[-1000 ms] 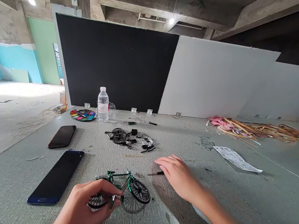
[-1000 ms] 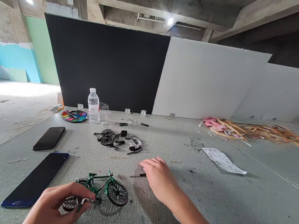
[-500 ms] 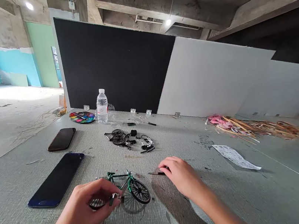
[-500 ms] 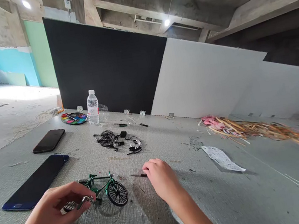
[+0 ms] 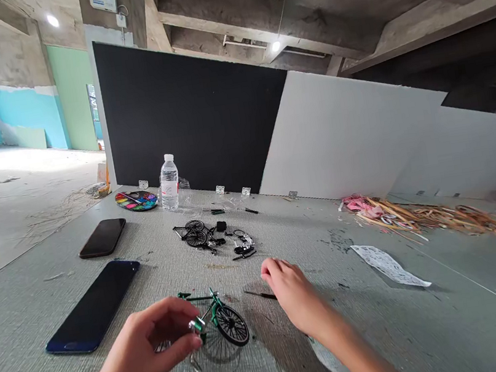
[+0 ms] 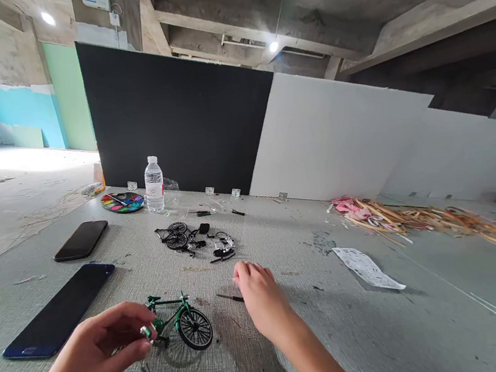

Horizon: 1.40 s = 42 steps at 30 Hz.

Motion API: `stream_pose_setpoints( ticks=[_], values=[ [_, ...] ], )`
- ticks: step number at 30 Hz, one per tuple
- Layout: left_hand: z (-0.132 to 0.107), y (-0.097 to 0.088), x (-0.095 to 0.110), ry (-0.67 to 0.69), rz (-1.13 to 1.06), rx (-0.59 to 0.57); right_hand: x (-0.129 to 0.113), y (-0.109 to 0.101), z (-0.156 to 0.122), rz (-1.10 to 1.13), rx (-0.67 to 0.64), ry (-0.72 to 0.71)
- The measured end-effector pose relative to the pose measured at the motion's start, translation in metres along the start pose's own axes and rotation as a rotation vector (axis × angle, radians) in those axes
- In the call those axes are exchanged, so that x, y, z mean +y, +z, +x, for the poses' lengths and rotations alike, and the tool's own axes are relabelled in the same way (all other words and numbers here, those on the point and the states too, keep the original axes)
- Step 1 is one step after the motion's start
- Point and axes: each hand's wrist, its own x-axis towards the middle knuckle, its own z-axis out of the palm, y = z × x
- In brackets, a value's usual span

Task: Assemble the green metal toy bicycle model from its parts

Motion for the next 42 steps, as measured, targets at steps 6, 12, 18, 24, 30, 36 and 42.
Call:
stream_pose_setpoints(
  ticks=[6,12,18,24,30,36,42],
  values=[
    [0.001,-0.001,-0.006,-0.047,-0.194,-0.007,-0.031,0.001,-0.011,0.708,-0.036,0.044],
    [-0.004,0.004,-0.004,-0.088,-0.381,-0.115,-0.062,0.009,-0.025,1.317,-0.043,0.170],
    [-0.002,0.006,-0.012,-0.122,-0.536,-0.146,-0.071,0.021,-0.033,1.315,-0.110,0.208],
    [0.000,0.003,-0.017,-0.142,-0.578,-0.145,-0.083,0.019,-0.039,0.983,-0.124,0.041],
    [-0.002,0.002,-0.010,-0.140,-0.541,-0.133,-0.091,0.015,-0.039,0.691,-0.088,-0.131],
    [-0.002,0.001,-0.009,-0.135,-0.517,-0.131,-0.088,0.020,-0.043,0.673,-0.077,-0.179],
    [-0.001,0.002,-0.010,-0.125,-0.506,-0.123,-0.089,0.020,-0.042,0.688,-0.100,-0.176]
  ],
)
